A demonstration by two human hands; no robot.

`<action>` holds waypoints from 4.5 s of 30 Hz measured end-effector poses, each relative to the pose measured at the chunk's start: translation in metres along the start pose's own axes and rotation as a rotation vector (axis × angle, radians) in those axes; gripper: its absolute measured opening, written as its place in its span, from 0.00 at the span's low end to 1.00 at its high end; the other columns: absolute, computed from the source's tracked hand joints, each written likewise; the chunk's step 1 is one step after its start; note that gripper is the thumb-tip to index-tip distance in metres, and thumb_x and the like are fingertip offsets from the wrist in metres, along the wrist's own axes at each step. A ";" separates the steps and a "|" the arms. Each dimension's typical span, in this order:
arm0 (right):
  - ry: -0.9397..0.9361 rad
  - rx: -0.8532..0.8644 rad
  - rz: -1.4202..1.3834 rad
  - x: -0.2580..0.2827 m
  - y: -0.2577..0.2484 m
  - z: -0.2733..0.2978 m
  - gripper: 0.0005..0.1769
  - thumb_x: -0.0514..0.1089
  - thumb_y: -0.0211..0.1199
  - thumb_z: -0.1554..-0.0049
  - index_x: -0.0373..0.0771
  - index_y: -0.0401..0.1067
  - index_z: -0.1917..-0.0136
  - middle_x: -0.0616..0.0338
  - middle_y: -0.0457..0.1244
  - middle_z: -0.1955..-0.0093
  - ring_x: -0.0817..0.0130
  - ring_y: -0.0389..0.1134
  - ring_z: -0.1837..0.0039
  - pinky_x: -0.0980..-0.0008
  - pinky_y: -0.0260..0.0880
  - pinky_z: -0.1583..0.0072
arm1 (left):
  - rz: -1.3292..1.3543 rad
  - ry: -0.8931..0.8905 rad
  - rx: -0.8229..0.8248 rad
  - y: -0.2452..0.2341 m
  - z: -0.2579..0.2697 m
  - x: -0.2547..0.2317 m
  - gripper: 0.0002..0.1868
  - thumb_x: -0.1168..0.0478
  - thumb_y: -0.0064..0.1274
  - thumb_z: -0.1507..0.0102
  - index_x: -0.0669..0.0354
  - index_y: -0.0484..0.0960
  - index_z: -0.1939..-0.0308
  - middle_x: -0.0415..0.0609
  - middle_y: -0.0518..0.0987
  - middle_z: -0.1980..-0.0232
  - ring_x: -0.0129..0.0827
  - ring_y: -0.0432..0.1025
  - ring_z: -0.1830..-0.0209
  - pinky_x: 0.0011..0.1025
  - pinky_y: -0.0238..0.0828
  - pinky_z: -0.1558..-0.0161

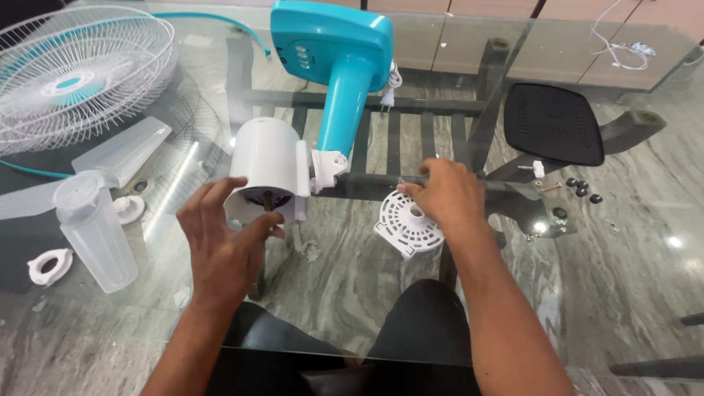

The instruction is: The person assembles a small electric fan by attaching the motor housing to the fan body using a screwdriver. They then fit the fan blade onto the motor shaft and secure it with a nut.

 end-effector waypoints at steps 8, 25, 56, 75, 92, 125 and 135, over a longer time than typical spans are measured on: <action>-0.068 -0.016 0.010 0.002 0.012 -0.002 0.30 0.64 0.73 0.50 0.44 0.79 0.42 0.50 0.68 0.40 0.51 0.69 0.37 0.52 0.70 0.40 | 0.240 -0.055 0.088 0.007 -0.076 0.017 0.03 0.72 0.54 0.37 0.63 0.82 0.64 0.47 0.86 0.52 0.44 0.75 0.35 0.42 0.67 0.37; 0.004 0.077 -0.095 0.002 0.006 -0.002 0.31 0.62 0.71 0.49 0.46 0.74 0.38 0.55 0.68 0.41 0.55 0.70 0.39 0.54 0.69 0.40 | 0.571 -0.900 0.279 0.020 -0.077 0.040 0.09 0.64 0.56 0.39 0.60 0.90 0.61 0.50 0.89 0.67 0.24 0.77 0.72 0.30 0.72 0.70; -0.039 0.056 -0.972 0.001 -0.070 0.017 0.38 0.58 0.77 0.57 0.39 0.79 0.36 0.55 0.72 0.67 0.78 0.65 0.70 0.69 0.58 0.67 | 0.677 -0.665 0.100 0.008 -0.029 0.035 0.15 0.61 0.47 0.30 0.62 0.80 0.43 0.52 0.82 0.40 0.36 0.76 0.40 0.32 0.71 0.40; -0.645 0.050 -0.501 0.178 -0.092 0.057 0.48 0.73 0.77 0.67 0.36 0.80 0.44 0.58 0.71 0.54 0.69 0.75 0.56 0.65 0.76 0.57 | 1.050 -0.725 0.006 0.019 0.000 0.045 0.66 0.42 0.71 0.55 0.62 0.50 0.22 0.57 0.72 0.33 0.42 0.74 0.36 0.36 0.74 0.38; -0.754 0.004 -0.303 0.181 -0.080 0.045 0.43 0.71 0.81 0.65 0.42 0.82 0.44 0.49 0.69 0.49 0.54 0.73 0.47 0.57 0.72 0.49 | 1.046 -0.760 0.056 0.020 0.001 0.043 0.73 0.34 0.71 0.64 0.58 0.49 0.23 0.61 0.63 0.27 0.47 0.69 0.30 0.45 0.71 0.35; -0.392 0.304 -1.220 0.096 0.006 0.086 0.50 0.35 0.85 0.64 0.37 0.66 0.30 0.58 0.62 0.31 0.86 0.59 0.59 0.79 0.63 0.62 | 1.277 -0.751 -0.008 0.028 0.003 0.037 0.61 0.50 0.78 0.54 0.67 0.59 0.25 0.65 0.61 0.21 0.50 0.67 0.26 0.45 0.68 0.32; -0.147 0.383 -0.875 0.085 0.006 0.084 0.61 0.48 0.86 0.65 0.47 0.63 0.21 0.47 0.69 0.55 0.79 0.50 0.70 0.75 0.51 0.67 | 1.289 -0.723 0.161 0.018 -0.018 0.048 0.63 0.41 0.74 0.50 0.67 0.56 0.22 0.61 0.64 0.22 0.47 0.64 0.23 0.43 0.59 0.25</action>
Point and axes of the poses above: each hand's wrist, its own z-axis away from the middle knuckle, its own y-axis out of the palm, x = y × z, the point moved 6 cm from there along -z, towards the middle knuckle
